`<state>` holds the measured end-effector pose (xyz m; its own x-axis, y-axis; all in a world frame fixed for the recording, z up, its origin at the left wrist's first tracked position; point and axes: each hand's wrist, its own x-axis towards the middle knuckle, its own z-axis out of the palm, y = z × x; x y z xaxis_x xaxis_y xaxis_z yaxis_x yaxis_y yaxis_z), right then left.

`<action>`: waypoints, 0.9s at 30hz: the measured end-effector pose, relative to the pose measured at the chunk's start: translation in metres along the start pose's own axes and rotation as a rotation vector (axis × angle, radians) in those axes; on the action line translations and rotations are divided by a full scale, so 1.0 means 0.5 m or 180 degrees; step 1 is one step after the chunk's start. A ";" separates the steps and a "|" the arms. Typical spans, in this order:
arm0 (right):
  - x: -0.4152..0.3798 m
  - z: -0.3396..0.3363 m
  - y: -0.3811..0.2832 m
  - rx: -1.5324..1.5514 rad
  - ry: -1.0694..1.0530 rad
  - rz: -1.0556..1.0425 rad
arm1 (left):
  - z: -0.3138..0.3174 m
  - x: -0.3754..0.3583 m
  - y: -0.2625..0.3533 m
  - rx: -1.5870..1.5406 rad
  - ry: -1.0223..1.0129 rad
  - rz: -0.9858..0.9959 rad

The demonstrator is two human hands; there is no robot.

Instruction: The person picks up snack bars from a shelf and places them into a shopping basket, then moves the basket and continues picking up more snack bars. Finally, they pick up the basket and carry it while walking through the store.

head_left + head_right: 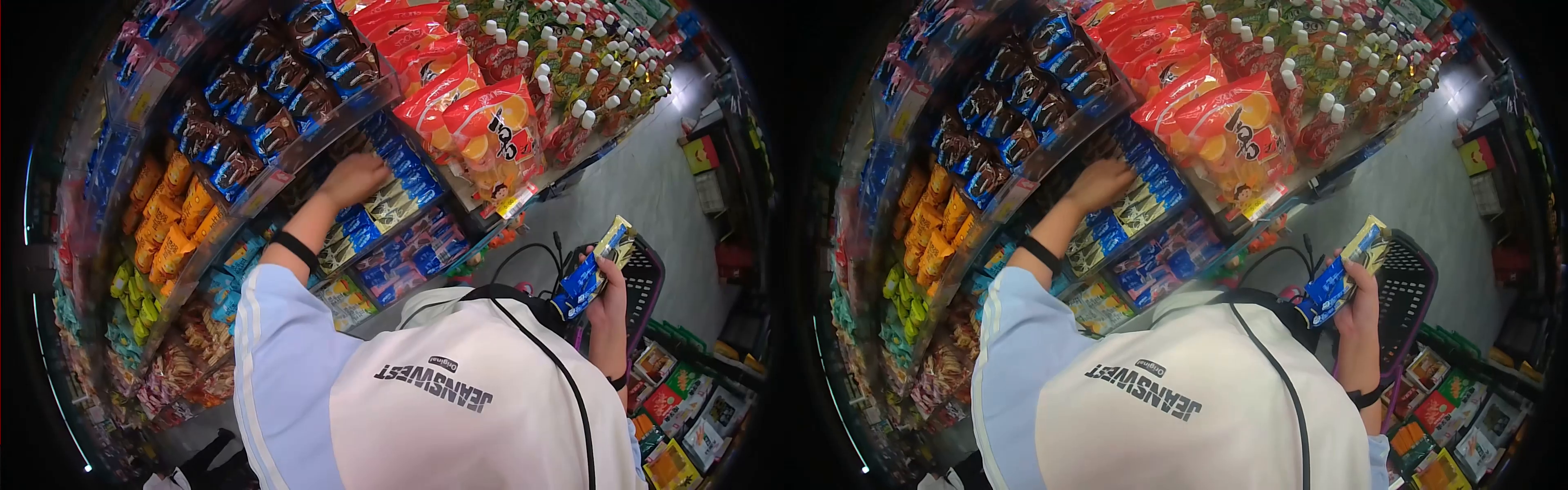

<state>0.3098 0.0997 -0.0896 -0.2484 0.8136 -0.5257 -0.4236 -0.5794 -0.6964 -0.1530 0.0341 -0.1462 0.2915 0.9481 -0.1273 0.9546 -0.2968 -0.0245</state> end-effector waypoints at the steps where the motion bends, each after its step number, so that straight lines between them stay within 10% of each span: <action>1: 0.000 0.002 0.000 -0.0018 -0.0025 -0.0002 | 0.023 -0.008 0.001 0.0007 0.0087 -0.0021; 11: 0.034 0.056 0.010 -0.0172 -0.0370 0.0259 | 0.058 -0.032 0.027 -0.0136 0.1215 -0.0544; 17: 0.026 0.174 0.012 -0.0620 -0.1061 0.0489 | -0.129 -0.003 0.245 -0.1735 0.2199 -0.0380; 27: 0.014 0.284 0.062 -0.0844 -0.1656 0.0791 | -0.169 0.050 0.380 -0.4763 0.1959 -0.1393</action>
<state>0.1709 0.0943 -0.0456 -0.7308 0.5323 -0.4273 -0.0852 -0.6923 -0.7166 0.0407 0.0109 -0.0703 -0.3610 0.9323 0.0231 0.0727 0.0034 0.9974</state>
